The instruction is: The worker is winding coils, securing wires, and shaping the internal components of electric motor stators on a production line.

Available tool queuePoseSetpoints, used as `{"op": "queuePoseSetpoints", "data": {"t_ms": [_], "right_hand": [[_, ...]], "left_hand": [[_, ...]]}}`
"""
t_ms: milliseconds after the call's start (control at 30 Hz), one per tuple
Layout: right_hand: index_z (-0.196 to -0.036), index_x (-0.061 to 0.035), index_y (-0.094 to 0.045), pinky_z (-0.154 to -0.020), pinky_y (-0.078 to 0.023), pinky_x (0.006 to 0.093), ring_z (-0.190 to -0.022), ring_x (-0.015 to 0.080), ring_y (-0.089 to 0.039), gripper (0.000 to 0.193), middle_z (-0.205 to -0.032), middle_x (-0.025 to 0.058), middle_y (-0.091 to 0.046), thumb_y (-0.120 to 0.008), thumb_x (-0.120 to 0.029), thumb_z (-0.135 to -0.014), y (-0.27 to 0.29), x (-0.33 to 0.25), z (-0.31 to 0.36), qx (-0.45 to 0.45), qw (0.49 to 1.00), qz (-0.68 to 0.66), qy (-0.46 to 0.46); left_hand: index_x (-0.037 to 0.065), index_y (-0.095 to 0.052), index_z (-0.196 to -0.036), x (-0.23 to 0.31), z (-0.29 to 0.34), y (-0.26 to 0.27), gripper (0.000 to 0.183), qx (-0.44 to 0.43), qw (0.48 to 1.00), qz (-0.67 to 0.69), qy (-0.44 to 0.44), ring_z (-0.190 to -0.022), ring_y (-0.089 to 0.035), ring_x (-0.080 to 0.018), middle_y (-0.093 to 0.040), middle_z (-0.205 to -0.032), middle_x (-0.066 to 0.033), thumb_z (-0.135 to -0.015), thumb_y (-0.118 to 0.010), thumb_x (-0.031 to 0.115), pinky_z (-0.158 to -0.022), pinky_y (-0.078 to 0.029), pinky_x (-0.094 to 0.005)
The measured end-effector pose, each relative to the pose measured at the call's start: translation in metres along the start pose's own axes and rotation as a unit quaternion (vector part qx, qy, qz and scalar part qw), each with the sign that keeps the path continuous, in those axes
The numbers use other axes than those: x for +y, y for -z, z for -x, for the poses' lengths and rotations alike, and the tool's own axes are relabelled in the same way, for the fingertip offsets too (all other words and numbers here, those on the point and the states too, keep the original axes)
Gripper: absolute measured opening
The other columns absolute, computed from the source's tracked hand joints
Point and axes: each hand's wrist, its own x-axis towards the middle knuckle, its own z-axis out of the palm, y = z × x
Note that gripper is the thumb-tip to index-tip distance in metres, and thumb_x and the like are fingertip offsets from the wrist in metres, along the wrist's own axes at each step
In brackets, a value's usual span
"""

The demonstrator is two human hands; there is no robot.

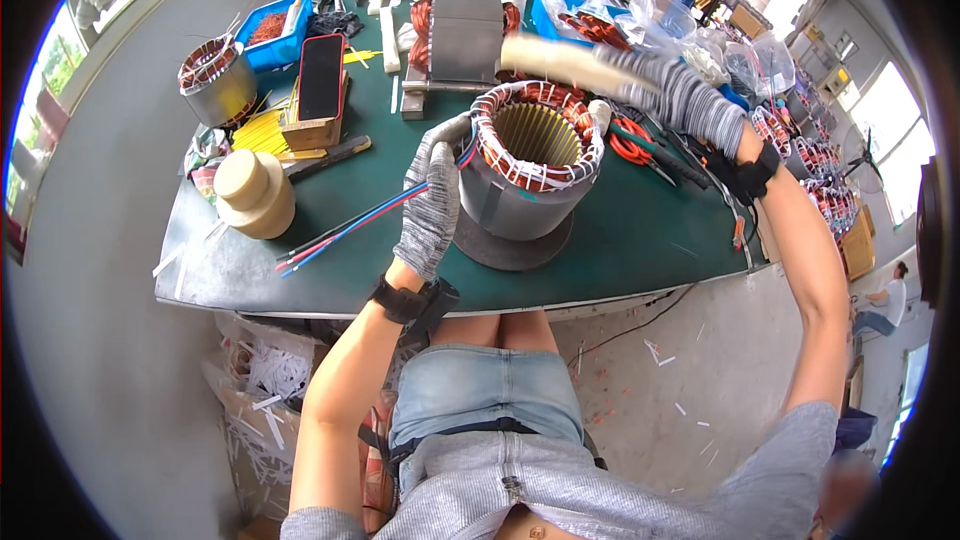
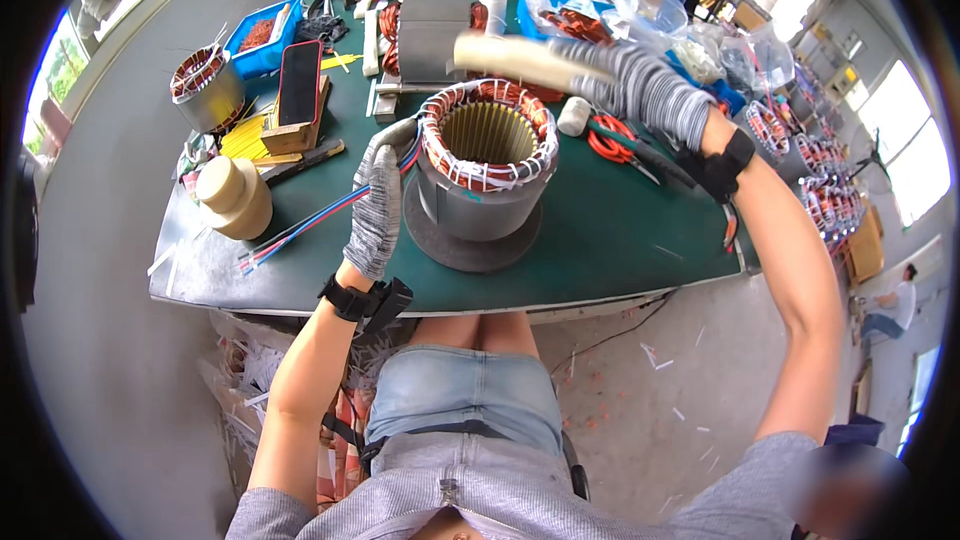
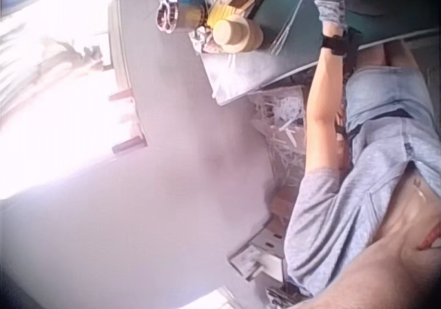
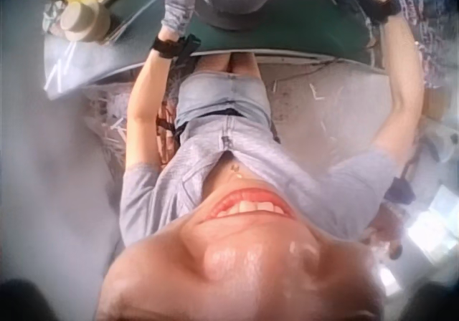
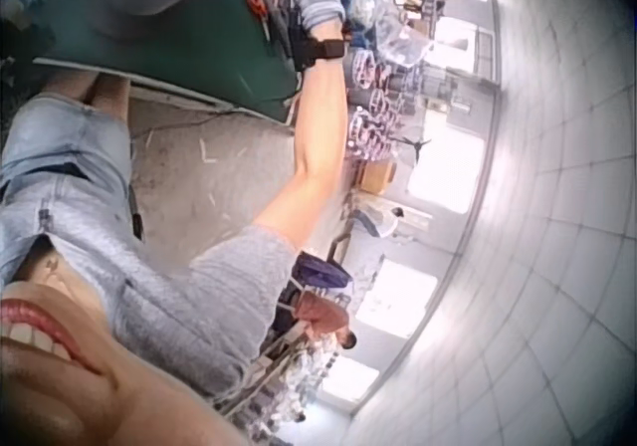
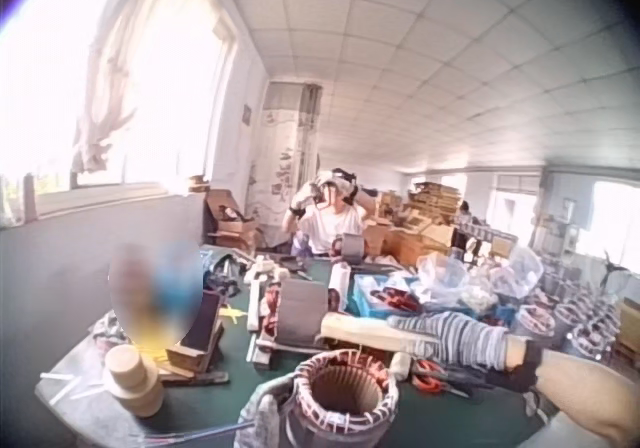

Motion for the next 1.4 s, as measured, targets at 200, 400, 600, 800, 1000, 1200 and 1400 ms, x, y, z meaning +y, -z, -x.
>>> {"op": "queuePoseSetpoints", "data": {"t_ms": [200, 400, 600, 800, 1000, 1200, 1400], "right_hand": [[-0.129, -0.0009, -0.045, -0.093, -0.04, 0.0285, -0.108, 0.0175, -0.053, 0.048, -0.117, 0.0142, -0.058, -0.058, -0.022, -0.088, -0.024, -0.013, 0.025, 0.025, 0.985, -0.162, -0.054], [-0.132, -0.006, -0.043, -0.089, -0.044, 0.0293, -0.099, 0.0177, -0.058, 0.047, -0.111, 0.0112, -0.063, -0.055, -0.024, -0.091, -0.03, -0.007, 0.03, 0.065, 0.996, -0.055, 0.031], [-0.132, -0.0071, -0.043, -0.093, -0.041, 0.0285, -0.104, 0.0163, -0.055, 0.048, -0.117, 0.0114, -0.059, -0.055, -0.026, -0.091, -0.008, -0.002, 0.01, 0.067, 0.995, -0.07, -0.011], [-0.132, -0.0028, -0.043, -0.094, -0.041, 0.0301, -0.106, 0.0193, -0.055, 0.049, -0.121, 0.0141, -0.056, -0.052, -0.029, -0.091, -0.007, -0.009, 0.01, 0.044, 0.996, -0.079, -0.01], [-0.131, -0.0029, -0.042, -0.098, -0.038, 0.0318, -0.116, 0.026, -0.051, 0.051, -0.125, 0.0163, -0.053, -0.057, -0.026, -0.088, -0.017, -0.026, 0.029, 0.009, 0.998, -0.041, -0.048], [-0.13, 0.0007, -0.042, -0.098, -0.039, 0.0321, -0.115, 0.0268, -0.052, 0.051, -0.125, 0.0178, -0.052, -0.054, -0.028, -0.089, -0.031, -0.032, 0.055, 0.075, 0.996, 0.053, 0.002], [-0.133, -0.0006, -0.039, -0.103, -0.032, 0.032, -0.124, 0.0263, -0.042, 0.053, -0.134, 0.0166, -0.044, -0.055, -0.027, -0.089, -0.035, -0.05, 0.069, 0.064, 0.987, -0.103, -0.108]], "left_hand": [[-0.002, -0.047, -0.121, 0.001, 0.012, -0.01, 0.04, 0.022, 1.0, -0.019, 0.011, -0.11, -0.051, -0.0199, -0.054, -0.118, -0.0132, -0.099, -0.031, 0.026, -0.099, -0.037, -0.0318], [0.0, -0.046, -0.124, 0.009, 0.024, -0.039, 0.034, 0.111, 0.993, 0.039, 0.027, -0.114, -0.047, -0.021, -0.048, -0.124, -0.0131, -0.096, -0.029, 0.011, -0.101, -0.034, -0.0312], [0.008, -0.052, -0.122, 0.023, 0.039, -0.061, 0.046, 0.099, 0.974, -0.201, -0.046, -0.118, -0.042, -0.0345, -0.038, -0.13, -0.0208, -0.078, -0.049, -0.002, -0.102, -0.032, -0.0365], [0.013, -0.049, -0.127, 0.035, 0.061, -0.065, 0.063, 0.06, 0.948, -0.299, -0.091, -0.117, -0.036, -0.0389, -0.036, -0.128, -0.0235, -0.066, -0.054, -0.001, -0.1, -0.028, -0.048], [0.004, -0.056, -0.11, 0.004, -0.035, 0.009, 0.027, -0.098, 0.957, -0.235, -0.142, -0.102, -0.047, -0.0284, -0.052, -0.11, -0.0171, -0.084, -0.048, 0.006, -0.091, -0.038, -0.038], [-0.002, -0.056, -0.102, -0.013, -0.017, -0.022, 0.026, 0.01, 0.979, -0.199, -0.042, -0.1, -0.05, -0.0324, -0.05, -0.112, -0.022, -0.087, -0.046, 0.016, -0.091, -0.039, -0.0377], [0.009, -0.062, -0.086, 0.021, 0.011, -0.043, 0.017, 0.095, 0.896, -0.419, -0.11, -0.121, -0.032, -0.0424, -0.039, -0.129, -0.0242, -0.075, -0.06, 0.021, -0.103, -0.025, -0.0484]]}}
